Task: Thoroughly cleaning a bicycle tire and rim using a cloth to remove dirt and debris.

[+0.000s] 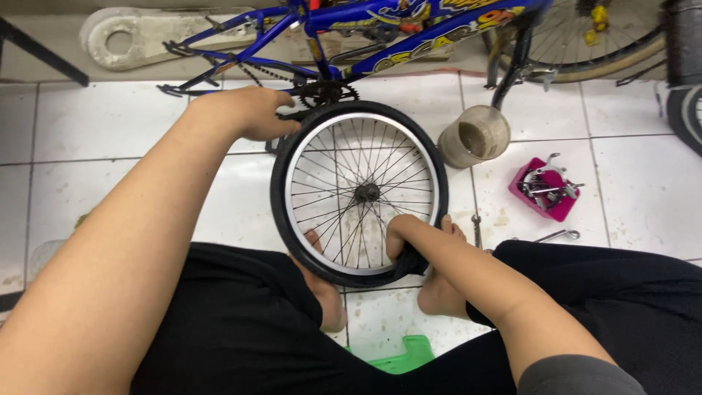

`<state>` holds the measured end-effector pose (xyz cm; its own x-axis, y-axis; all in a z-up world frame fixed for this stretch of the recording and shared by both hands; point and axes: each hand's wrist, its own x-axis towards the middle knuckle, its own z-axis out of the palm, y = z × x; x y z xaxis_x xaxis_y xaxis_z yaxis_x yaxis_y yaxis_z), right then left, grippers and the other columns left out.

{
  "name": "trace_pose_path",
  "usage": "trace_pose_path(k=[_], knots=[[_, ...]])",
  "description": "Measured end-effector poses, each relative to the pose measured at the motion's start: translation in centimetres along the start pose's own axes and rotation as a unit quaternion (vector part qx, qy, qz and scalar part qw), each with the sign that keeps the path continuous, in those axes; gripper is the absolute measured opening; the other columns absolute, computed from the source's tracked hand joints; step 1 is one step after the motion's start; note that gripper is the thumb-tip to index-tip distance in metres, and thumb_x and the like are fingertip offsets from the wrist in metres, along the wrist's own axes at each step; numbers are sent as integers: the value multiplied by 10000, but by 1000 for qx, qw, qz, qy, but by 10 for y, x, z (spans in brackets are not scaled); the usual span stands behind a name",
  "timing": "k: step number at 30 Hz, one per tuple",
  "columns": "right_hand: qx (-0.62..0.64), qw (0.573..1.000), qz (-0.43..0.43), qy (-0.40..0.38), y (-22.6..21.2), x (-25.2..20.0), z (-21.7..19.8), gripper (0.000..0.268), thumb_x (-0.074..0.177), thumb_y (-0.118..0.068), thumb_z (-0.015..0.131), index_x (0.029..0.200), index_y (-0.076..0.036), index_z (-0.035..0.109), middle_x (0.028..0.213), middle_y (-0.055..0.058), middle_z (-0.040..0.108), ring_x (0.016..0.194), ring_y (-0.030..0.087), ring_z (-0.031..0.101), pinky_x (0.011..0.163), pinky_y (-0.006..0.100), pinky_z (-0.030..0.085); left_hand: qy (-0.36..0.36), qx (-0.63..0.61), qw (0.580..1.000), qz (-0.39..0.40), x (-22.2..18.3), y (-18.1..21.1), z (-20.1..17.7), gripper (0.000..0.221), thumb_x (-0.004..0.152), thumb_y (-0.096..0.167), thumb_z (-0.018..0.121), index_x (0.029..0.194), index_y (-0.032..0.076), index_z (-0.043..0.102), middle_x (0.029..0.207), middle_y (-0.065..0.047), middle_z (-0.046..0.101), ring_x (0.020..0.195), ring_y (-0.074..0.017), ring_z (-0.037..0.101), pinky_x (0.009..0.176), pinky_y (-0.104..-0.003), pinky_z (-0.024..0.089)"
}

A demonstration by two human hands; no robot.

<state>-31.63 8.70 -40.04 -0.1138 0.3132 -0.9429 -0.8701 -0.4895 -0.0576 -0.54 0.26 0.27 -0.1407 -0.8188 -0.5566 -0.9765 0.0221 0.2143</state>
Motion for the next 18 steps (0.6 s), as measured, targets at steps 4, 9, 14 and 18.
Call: trace_pose_path(k=[4,9,14,18], knots=[[-21,998,-51,5,-46,14,5,392,917,-344,629,1175,-56,692,1098,198,661,1007,324,630,920,437,472,5,2,1000,5,0,-2,0,580,949,405,611,1464,139,580,1385,-262,617,1307,-446,563,1013,-629,471],[25,991,-123,40,-108,-25,4,452,932,-391,601,1181,-28,701,1160,267,671,1063,415,656,1012,531,473,2,4,1000,8,0,-1,3,580,940,415,619,1459,158,582,1377,-244,624,1299,-434,571,1001,-623,482],[100,962,-178,181,-143,-112,17,593,938,-476,598,1283,1,674,1265,282,655,1227,448,613,1073,560,446,-6,-5,1000,3,-2,-2,5,584,947,418,606,1458,139,581,1369,-258,626,1300,-442,570,1009,-615,481],[230,871,-285,327,-148,-214,22,654,898,-492,592,1282,31,671,1364,304,629,1363,465,526,1153,546,401,-6,6,1000,10,0,-4,6,563,942,376,618,1445,125,594,1338,-260,646,1284,-436,584,1002,-608,488]])
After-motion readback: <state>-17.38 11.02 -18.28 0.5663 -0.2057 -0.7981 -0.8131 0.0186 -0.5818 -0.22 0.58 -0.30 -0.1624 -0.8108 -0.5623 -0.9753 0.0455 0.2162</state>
